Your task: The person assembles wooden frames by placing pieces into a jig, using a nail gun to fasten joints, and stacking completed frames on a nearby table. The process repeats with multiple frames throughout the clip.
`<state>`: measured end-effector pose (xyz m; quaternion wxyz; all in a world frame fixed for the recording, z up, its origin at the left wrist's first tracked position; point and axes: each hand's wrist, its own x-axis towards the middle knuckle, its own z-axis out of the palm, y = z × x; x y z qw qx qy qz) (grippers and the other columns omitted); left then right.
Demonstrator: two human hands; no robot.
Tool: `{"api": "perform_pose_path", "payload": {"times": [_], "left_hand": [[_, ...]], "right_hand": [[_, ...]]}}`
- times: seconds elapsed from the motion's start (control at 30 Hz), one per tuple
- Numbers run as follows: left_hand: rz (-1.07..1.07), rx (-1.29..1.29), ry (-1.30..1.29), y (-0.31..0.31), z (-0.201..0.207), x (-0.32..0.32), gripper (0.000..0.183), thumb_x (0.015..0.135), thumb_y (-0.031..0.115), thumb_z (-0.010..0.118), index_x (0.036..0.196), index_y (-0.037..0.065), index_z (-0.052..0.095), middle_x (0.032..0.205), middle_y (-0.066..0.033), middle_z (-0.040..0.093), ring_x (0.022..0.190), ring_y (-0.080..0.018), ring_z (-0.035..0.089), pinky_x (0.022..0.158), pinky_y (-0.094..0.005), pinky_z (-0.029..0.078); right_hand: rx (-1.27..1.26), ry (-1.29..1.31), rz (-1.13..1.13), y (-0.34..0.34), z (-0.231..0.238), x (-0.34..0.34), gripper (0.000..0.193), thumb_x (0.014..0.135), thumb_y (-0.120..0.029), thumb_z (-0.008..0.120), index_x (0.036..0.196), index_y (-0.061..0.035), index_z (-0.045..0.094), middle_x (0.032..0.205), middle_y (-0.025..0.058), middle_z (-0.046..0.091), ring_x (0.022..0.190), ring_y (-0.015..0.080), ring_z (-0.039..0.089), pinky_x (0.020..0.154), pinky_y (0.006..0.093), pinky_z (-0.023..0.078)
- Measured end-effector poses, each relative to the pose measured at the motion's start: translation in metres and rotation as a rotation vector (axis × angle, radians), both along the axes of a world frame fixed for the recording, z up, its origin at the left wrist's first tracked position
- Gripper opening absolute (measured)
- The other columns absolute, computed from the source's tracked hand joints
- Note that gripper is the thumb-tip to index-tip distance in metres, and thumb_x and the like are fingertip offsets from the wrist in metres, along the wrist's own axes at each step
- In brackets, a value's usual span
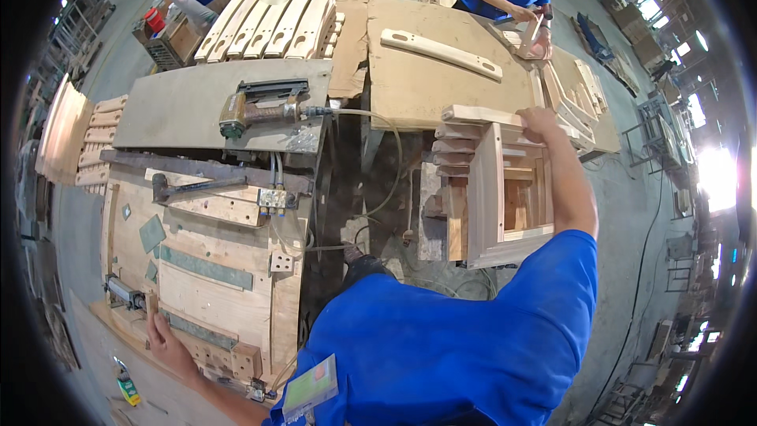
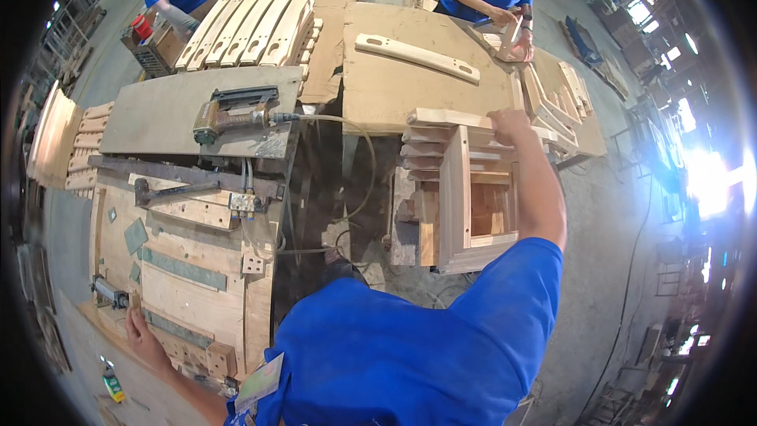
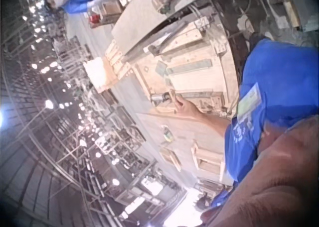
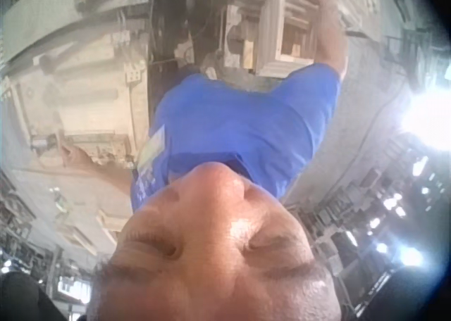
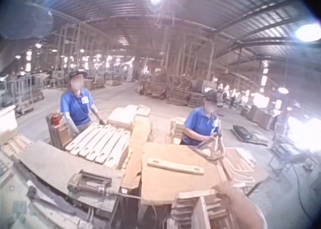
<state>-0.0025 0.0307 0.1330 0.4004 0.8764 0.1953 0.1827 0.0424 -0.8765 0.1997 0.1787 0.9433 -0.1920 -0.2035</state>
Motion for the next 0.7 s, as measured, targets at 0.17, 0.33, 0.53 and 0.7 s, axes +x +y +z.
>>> {"api": "perform_pose_path", "payload": {"times": [0.17,0.33,0.53,0.7], "left_hand": [[-0.046,-0.156,-0.104,-0.013,0.019,-0.018,0.037,0.113,0.017,0.062,0.139,-0.008,0.066,0.127,-0.0163,0.075,0.116,-0.0202,0.071,0.104,-0.0317,0.056],[0.035,-0.159,-0.191,-0.067,0.055,-0.023,0.031,0.112,0.012,0.062,0.136,-0.007,0.067,0.122,-0.0143,0.076,0.113,-0.0187,0.071,0.101,-0.0311,0.057],[-0.499,0.285,-0.539,-0.141,0.081,-0.062,0.034,0.091,0.021,0.085,0.117,0.002,0.072,0.111,-0.0153,0.077,0.106,-0.0378,0.074,0.094,-0.0465,0.057],[-0.430,0.431,-0.256,-0.150,0.013,-0.065,0.053,0.084,0.038,0.088,0.123,0.007,0.070,0.123,-0.0107,0.071,0.114,-0.0356,0.069,0.099,-0.0453,0.052]], "right_hand": [[-0.033,-0.257,0.145,0.059,0.080,0.019,0.044,0.085,-0.025,0.084,0.127,-0.0210,0.073,0.113,0.0154,0.077,0.105,0.0391,0.073,0.093,0.0517,0.056],[0.240,-0.588,0.608,0.222,0.178,0.039,0.034,0.092,-0.026,0.077,0.119,-0.0082,0.069,0.100,0.0190,0.073,0.096,0.0429,0.069,0.083,0.0532,0.053],[0.594,-0.535,0.818,0.428,0.138,0.109,0.049,0.095,-0.031,0.073,0.127,0.0035,0.061,0.102,0.0288,0.073,0.100,0.0480,0.069,0.087,0.0553,0.052],[0.647,-0.365,0.915,0.594,0.033,0.172,0.056,0.096,-0.045,0.064,0.120,0.0054,0.060,0.102,0.0340,0.074,0.101,0.0526,0.071,0.093,0.0595,0.055]]}}
